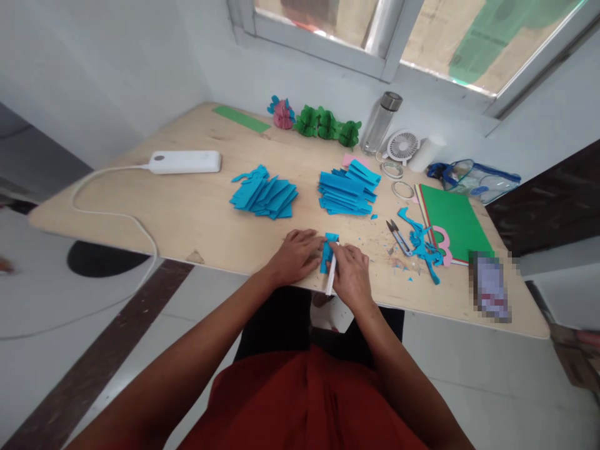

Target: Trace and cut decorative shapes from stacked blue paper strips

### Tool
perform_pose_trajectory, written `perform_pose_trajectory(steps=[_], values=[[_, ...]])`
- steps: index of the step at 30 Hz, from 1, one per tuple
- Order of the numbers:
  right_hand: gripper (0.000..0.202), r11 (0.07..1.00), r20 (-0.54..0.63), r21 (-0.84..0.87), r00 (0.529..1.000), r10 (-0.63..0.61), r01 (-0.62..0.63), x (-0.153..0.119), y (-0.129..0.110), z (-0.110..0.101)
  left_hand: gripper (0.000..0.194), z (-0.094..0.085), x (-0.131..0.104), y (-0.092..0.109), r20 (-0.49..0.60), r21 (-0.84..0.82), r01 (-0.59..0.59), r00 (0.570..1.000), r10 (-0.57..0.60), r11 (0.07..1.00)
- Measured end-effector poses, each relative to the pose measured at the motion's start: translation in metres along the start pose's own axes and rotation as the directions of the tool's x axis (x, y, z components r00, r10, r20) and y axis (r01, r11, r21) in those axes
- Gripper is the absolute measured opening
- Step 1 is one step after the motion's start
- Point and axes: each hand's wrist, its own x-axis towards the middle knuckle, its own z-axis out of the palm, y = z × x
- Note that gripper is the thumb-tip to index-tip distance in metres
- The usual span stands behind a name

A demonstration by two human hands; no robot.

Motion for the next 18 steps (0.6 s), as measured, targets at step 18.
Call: perform_pose_trajectory(steps=[18], values=[[0.053, 1.0, -0.016, -0.022, 1.0, -0.005, 0.004, -0.0006, 0.0, -0.0001, 0.036, -0.0024, -0.0025, 0.0042, -0.041, 0.026, -0.08, 0.996, 0.081, 0.996]])
